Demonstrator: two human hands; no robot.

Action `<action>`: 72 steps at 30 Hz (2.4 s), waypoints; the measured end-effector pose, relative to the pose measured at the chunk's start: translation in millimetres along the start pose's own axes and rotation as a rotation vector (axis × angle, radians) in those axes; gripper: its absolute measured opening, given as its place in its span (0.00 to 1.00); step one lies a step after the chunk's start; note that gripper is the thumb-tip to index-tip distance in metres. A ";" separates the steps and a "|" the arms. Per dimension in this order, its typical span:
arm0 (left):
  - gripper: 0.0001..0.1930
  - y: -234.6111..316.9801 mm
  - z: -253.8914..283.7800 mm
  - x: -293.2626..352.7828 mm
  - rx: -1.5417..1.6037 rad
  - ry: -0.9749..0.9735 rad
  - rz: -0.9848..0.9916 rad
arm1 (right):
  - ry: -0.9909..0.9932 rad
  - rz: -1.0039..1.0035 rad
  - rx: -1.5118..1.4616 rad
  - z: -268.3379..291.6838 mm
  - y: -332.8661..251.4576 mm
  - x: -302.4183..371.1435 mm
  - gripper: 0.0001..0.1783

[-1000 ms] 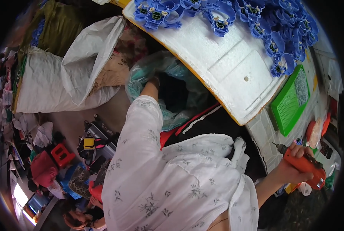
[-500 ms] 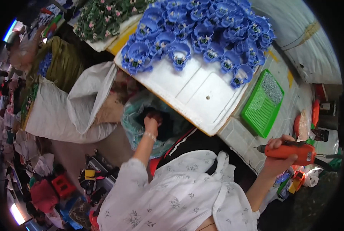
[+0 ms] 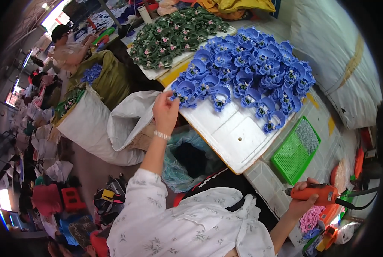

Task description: The person assembles blue plastic toy components and plastic frames using an electric screwdriver to insert screws.

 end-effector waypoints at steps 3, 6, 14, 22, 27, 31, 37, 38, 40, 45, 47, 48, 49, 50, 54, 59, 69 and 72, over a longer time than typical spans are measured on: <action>0.15 10.0 -7.8 -30.8 -0.239 -0.004 -0.119 | -0.002 -0.028 -0.011 -5.0 4.0 -2.5 0.39; 0.19 2.7 -23.4 -41.5 -0.468 -0.191 -0.042 | -0.010 -0.057 -0.016 -4.4 9.8 -5.1 0.38; 0.14 -11.9 -25.3 -50.6 -0.477 -0.119 0.051 | -0.035 -0.069 -0.031 -11.6 11.3 -10.2 0.37; 0.11 14.4 -10.8 -43.2 -0.356 -0.143 0.038 | -0.025 -0.092 -0.054 -0.8 14.7 -11.5 0.38; 0.07 28.3 -38.1 2.2 0.227 -0.416 0.426 | 0.036 -0.055 -0.024 9.0 8.0 -18.8 0.37; 0.13 64.5 -61.7 79.7 0.652 -0.722 0.905 | -0.051 -0.056 0.045 0.1 10.9 -36.1 0.35; 0.17 99.3 -99.6 186.3 0.706 -1.066 1.158 | -0.115 0.048 0.011 -37.0 5.8 -65.8 0.31; 0.18 100.2 -104.5 201.6 0.739 -1.098 1.204 | -0.120 0.076 0.008 -36.4 8.8 -71.1 0.30; 0.17 104.6 -116.8 225.0 0.830 -1.155 1.316 | -0.106 0.070 -0.020 -39.4 13.0 -80.3 0.30; 0.18 127.4 -135.1 241.5 1.060 -1.218 1.424 | -0.066 0.107 0.008 -39.1 32.1 -94.8 0.29; 0.21 132.9 -137.8 240.9 1.091 -1.260 1.392 | -0.109 0.129 0.022 -39.7 40.0 -96.6 0.30; 0.25 136.9 -138.8 240.1 1.125 -1.304 1.352 | -0.114 0.121 0.019 -41.5 42.9 -95.7 0.32; 0.25 137.7 -140.0 240.2 1.124 -1.304 1.359 | -0.111 0.116 0.022 -42.2 45.4 -95.0 0.32; 0.28 137.2 -141.3 240.2 1.070 -1.319 1.318 | -0.120 0.109 0.001 -43.0 48.3 -93.9 0.32; 0.34 139.2 -145.4 240.1 0.986 -1.332 1.293 | -0.112 0.089 -0.019 -46.0 59.4 -88.9 0.33; 0.34 141.5 -150.4 239.0 0.991 -1.347 1.225 | -0.081 0.100 -0.019 -41.9 67.2 -89.8 0.33; 0.32 137.3 -155.2 241.9 0.937 -1.256 1.253 | -0.037 0.090 -0.018 -34.8 72.7 -88.7 0.37; 0.31 136.9 -157.6 241.5 0.888 -1.231 1.260 | -0.045 0.091 -0.022 -34.8 71.1 -88.1 0.38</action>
Point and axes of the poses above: each hand's wrist, its own x-axis away from the middle knuckle, its own z-axis out of the back of the hand, y = z × x, the point moved 6 cm from there along -x, towards the middle knuckle, and after that the axes turned 5 degrees about y, right-handed, at the moved point
